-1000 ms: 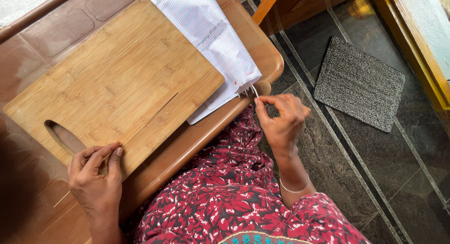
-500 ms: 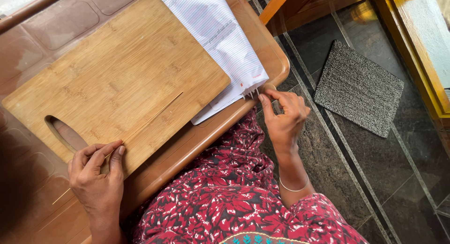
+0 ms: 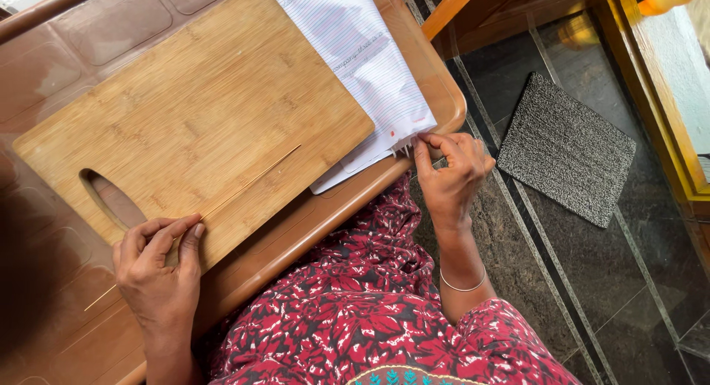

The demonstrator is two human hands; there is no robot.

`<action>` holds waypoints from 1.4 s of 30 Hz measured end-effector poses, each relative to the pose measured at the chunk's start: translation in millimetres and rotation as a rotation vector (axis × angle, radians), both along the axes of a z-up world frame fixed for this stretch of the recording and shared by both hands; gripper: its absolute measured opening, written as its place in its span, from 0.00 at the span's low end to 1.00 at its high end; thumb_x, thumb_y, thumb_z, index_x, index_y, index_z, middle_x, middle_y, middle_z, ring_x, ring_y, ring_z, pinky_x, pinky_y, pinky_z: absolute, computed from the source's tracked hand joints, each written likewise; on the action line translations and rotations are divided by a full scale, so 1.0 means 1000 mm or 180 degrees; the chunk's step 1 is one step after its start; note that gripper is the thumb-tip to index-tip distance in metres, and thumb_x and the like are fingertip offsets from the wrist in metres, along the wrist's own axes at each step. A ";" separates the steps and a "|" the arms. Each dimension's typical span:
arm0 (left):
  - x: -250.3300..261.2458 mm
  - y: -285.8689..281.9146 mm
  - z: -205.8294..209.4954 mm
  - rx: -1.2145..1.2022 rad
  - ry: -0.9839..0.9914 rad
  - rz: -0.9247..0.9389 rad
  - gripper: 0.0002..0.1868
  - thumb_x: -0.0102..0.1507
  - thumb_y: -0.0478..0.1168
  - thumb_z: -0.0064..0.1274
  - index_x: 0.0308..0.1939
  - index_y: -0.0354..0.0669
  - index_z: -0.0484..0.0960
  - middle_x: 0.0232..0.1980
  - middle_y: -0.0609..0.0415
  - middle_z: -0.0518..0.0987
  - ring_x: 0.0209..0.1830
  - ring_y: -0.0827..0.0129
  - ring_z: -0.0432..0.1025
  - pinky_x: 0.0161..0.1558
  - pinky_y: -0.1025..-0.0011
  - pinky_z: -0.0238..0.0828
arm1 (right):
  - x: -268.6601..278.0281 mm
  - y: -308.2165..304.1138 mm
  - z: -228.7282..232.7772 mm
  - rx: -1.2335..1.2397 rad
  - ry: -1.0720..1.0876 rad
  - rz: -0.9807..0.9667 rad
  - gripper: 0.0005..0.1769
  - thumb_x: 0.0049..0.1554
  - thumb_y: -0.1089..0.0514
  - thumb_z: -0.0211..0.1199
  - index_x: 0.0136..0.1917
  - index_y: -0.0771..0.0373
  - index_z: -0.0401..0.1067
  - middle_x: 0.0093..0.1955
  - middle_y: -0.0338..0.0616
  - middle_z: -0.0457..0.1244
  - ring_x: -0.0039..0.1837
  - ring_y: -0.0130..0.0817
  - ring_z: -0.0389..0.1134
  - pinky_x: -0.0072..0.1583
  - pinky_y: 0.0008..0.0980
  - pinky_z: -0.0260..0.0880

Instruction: The person pulls small pieces of white cotton from a bowl, rolls them between their hands on a wooden board, and wraps them around a thin stick to form wicks.

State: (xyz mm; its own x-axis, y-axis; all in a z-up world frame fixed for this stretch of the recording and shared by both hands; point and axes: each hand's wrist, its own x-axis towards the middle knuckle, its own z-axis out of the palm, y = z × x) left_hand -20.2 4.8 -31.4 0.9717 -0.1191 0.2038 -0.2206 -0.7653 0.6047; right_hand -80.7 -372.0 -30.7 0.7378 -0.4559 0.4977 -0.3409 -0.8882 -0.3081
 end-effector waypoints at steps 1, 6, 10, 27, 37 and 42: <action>0.001 -0.001 0.001 -0.0003 -0.0001 0.0006 0.06 0.67 0.40 0.67 0.48 0.49 0.90 0.47 0.58 0.80 0.52 0.63 0.70 0.60 0.65 0.68 | 0.002 0.001 0.002 -0.0176 0.0043 0.0034 0.07 0.52 0.57 0.78 0.42 0.57 0.80 0.44 0.34 0.68 0.52 0.36 0.68 0.56 0.45 0.59; 0.001 -0.003 0.007 -0.0053 0.0008 0.0018 0.06 0.66 0.38 0.67 0.47 0.49 0.89 0.47 0.58 0.81 0.54 0.61 0.70 0.57 0.65 0.69 | 0.004 0.000 0.012 0.0227 -0.0070 0.0152 0.09 0.52 0.59 0.79 0.41 0.61 0.79 0.40 0.37 0.68 0.42 0.35 0.69 0.46 0.36 0.66; 0.000 -0.001 0.006 -0.0045 -0.0085 0.0090 0.06 0.65 0.38 0.67 0.46 0.49 0.89 0.47 0.58 0.80 0.55 0.60 0.71 0.58 0.65 0.69 | 0.000 -0.004 0.011 0.0634 -0.0193 -0.0026 0.11 0.54 0.58 0.79 0.41 0.64 0.77 0.40 0.40 0.67 0.40 0.30 0.68 0.42 0.29 0.67; -0.019 0.054 0.020 -0.0053 -0.0253 0.0608 0.11 0.62 0.43 0.66 0.48 0.55 0.89 0.50 0.60 0.81 0.52 0.60 0.71 0.55 0.60 0.63 | 0.034 0.142 0.073 0.0794 0.0448 0.1643 0.07 0.55 0.55 0.76 0.43 0.57 0.79 0.43 0.37 0.70 0.43 0.32 0.67 0.53 0.36 0.61; 0.017 0.158 0.076 0.0152 -0.0755 0.1951 0.24 0.58 0.41 0.76 0.58 0.47 0.88 0.64 0.51 0.76 0.66 0.50 0.62 0.70 0.55 0.60 | 0.138 0.285 0.097 0.1013 0.0097 0.4239 0.14 0.59 0.60 0.72 0.59 0.56 0.78 0.52 0.43 0.68 0.55 0.42 0.70 0.58 0.39 0.68; 0.038 0.154 0.071 -0.0129 -0.0627 0.1952 0.34 0.51 0.45 0.77 0.61 0.46 0.86 0.75 0.44 0.63 0.73 0.43 0.50 0.71 0.50 0.52 | 0.188 0.369 0.087 0.1515 0.0391 0.4589 0.15 0.61 0.57 0.70 0.62 0.57 0.77 0.52 0.42 0.69 0.49 0.33 0.71 0.52 0.33 0.73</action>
State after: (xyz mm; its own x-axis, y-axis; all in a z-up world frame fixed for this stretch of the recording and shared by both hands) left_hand 17.9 158.3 40.1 0.8049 0.4575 0.3779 0.1397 -0.7650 0.6287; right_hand 107.7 -2.6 56.7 0.7041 0.5716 0.4213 0.6588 -0.3046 -0.6879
